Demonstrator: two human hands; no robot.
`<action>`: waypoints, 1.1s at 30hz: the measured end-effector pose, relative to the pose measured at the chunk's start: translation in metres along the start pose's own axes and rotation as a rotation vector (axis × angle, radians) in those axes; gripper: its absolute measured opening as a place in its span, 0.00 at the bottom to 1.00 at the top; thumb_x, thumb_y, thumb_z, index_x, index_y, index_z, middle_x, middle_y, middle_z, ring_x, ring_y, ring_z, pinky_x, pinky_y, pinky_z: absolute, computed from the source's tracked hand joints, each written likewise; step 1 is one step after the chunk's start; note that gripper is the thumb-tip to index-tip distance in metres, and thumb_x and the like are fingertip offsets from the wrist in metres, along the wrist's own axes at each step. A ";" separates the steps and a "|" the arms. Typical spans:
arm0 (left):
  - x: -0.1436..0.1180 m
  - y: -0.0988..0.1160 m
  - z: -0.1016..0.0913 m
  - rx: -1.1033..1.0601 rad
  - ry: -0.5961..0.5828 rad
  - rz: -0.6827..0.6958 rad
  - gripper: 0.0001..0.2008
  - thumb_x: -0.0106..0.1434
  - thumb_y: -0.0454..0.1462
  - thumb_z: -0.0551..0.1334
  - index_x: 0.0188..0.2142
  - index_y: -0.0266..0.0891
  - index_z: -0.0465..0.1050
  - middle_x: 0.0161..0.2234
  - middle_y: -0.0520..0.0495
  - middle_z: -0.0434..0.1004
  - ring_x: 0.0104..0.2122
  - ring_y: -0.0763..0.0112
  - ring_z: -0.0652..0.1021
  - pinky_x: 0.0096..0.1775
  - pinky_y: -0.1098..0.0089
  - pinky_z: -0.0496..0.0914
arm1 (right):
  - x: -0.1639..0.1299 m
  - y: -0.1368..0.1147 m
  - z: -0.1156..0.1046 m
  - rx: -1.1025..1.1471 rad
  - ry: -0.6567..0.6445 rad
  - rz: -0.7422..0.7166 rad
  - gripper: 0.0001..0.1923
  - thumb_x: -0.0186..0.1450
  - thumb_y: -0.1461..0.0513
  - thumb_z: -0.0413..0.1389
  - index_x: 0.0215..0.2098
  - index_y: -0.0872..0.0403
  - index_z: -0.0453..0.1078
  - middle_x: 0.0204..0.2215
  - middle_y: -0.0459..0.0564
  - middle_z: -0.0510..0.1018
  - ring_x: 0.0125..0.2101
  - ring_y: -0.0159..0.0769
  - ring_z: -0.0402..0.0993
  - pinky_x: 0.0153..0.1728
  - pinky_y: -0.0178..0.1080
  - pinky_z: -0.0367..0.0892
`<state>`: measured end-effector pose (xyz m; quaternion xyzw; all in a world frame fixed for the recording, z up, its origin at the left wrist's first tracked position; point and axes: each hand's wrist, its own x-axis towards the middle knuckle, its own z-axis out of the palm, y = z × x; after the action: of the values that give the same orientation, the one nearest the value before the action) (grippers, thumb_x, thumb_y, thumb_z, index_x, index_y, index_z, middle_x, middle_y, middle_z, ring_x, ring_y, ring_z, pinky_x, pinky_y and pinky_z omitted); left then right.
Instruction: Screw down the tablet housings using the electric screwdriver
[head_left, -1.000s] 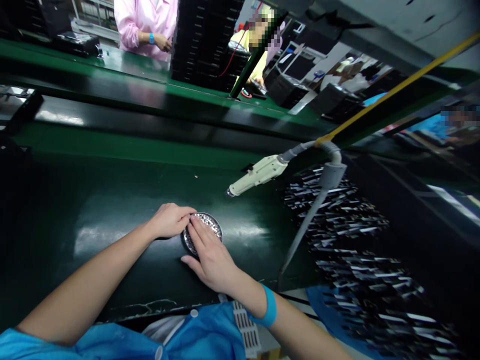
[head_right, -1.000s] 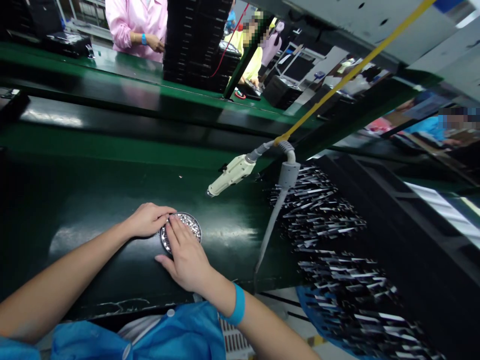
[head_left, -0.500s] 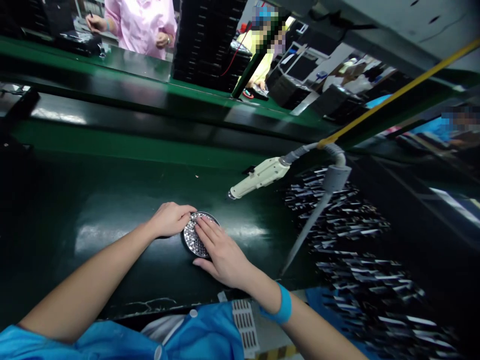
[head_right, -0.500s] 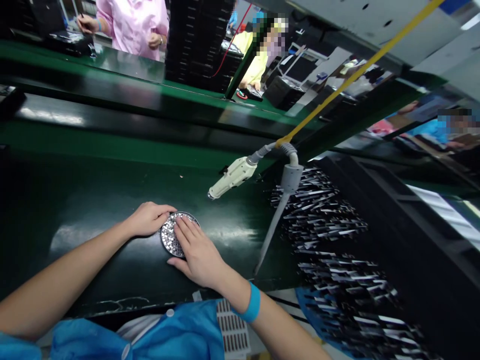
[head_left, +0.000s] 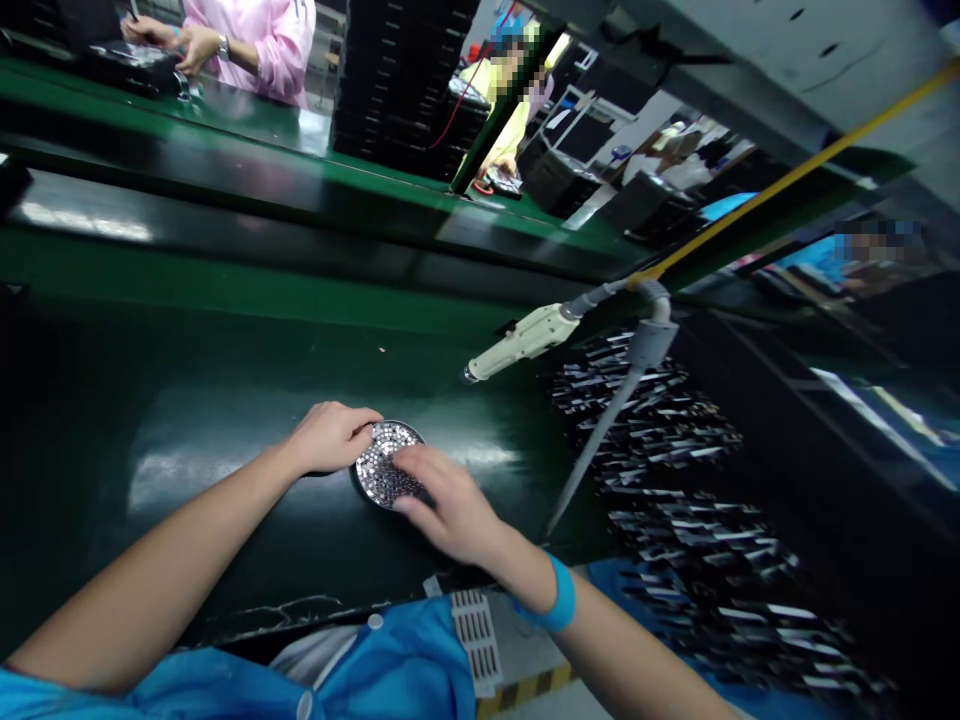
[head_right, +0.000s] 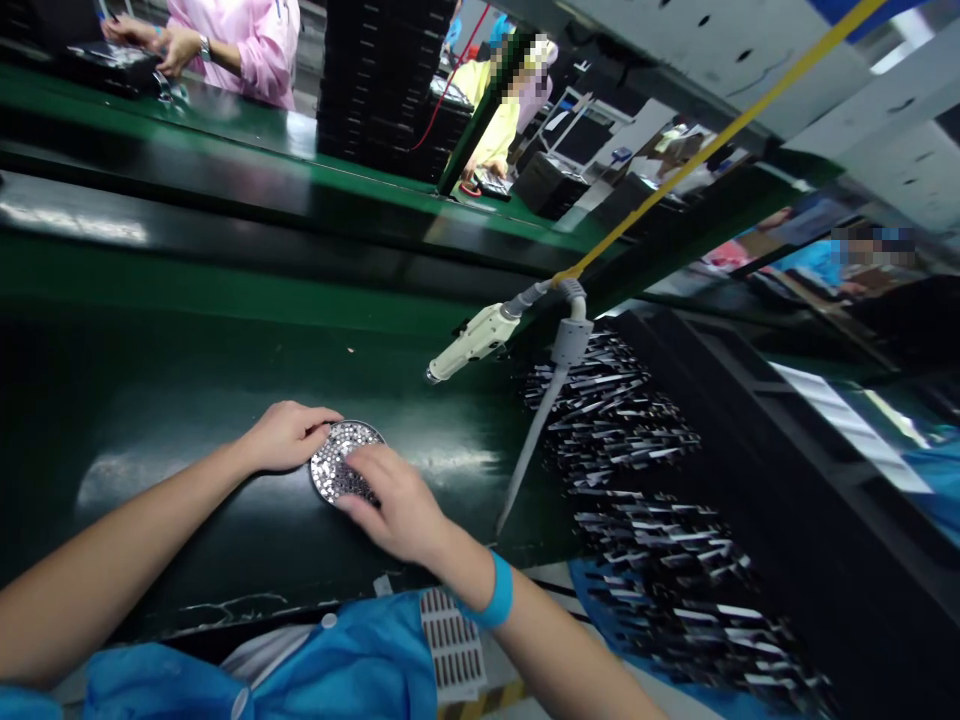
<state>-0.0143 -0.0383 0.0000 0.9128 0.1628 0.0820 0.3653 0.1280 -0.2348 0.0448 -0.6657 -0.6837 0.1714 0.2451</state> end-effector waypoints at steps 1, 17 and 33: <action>-0.001 0.001 -0.001 0.016 -0.008 0.013 0.19 0.67 0.38 0.57 0.54 0.49 0.79 0.39 0.51 0.87 0.39 0.62 0.84 0.42 0.67 0.73 | 0.007 0.003 -0.008 0.031 0.036 0.063 0.22 0.74 0.48 0.49 0.51 0.55 0.73 0.46 0.61 0.80 0.48 0.48 0.77 0.51 0.49 0.72; 0.000 -0.004 -0.001 0.000 0.008 0.107 0.19 0.71 0.36 0.54 0.56 0.47 0.77 0.47 0.47 0.82 0.47 0.62 0.80 0.46 0.67 0.72 | 0.076 0.018 -0.061 -0.092 -0.472 -0.087 0.17 0.75 0.57 0.47 0.37 0.55 0.75 0.32 0.51 0.78 0.31 0.35 0.71 0.36 0.37 0.63; 0.003 -0.002 0.007 -0.022 0.123 -0.001 0.15 0.74 0.38 0.54 0.48 0.43 0.80 0.40 0.47 0.78 0.41 0.65 0.79 0.41 0.69 0.69 | 0.058 0.027 -0.057 -0.033 -0.589 0.020 0.11 0.70 0.63 0.52 0.31 0.55 0.73 0.26 0.47 0.77 0.27 0.32 0.70 0.32 0.35 0.62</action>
<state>-0.0100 -0.0401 -0.0061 0.9019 0.1848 0.1396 0.3646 0.1824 -0.1814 0.0830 -0.5981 -0.7213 0.3485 0.0236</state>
